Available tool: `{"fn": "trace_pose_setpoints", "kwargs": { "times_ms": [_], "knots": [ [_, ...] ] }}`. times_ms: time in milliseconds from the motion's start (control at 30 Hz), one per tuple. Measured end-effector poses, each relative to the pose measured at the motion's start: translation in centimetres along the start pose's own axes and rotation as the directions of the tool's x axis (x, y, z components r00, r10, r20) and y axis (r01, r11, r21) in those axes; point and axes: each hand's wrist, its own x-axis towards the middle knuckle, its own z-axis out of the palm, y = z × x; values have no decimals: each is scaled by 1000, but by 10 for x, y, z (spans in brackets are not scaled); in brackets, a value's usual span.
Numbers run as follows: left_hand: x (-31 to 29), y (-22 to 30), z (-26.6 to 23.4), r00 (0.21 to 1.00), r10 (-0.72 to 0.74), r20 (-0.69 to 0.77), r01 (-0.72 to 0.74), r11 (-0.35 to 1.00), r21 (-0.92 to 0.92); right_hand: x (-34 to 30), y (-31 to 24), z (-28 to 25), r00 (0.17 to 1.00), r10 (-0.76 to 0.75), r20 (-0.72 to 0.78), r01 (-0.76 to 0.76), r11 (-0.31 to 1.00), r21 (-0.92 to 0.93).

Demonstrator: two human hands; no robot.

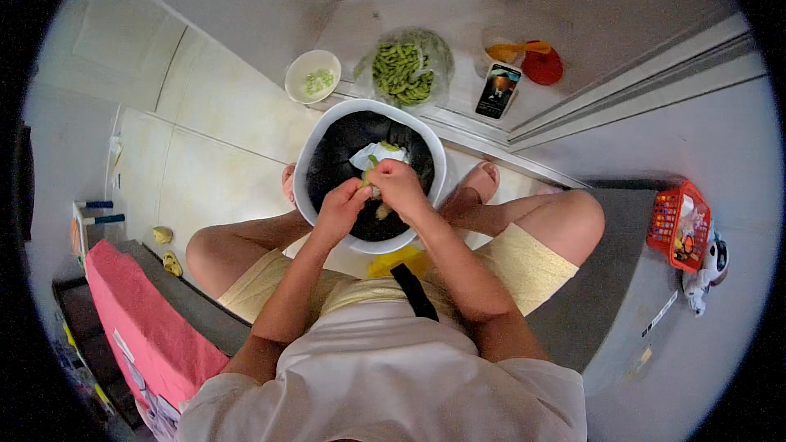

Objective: The person picks up individual edamame pods from a plastic bag and peels them by hand, dropping the beans into a white bowl and discarding the pods into a trash bin while seated.

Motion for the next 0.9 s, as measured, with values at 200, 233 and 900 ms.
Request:
{"fn": "trace_pose_setpoints", "kwargs": {
  "times_ms": [200, 233, 900],
  "knots": [
    [-1, 14, -8, 866, -359, 348, 499, 591, -634, -3, -7, -3, 994, 57, 88, -71, 984, 164],
    [-1, 14, -9, 852, -344, 394, 521, 489, -699, -3, -7, -2, 994, 59, 95, -74, 984, 162],
    [-10, 16, -10, 994, 108, 10, -89, 765, 638, -4, -4, -12, 956, 66, 285, -83, 995, 47]
  ]
}}
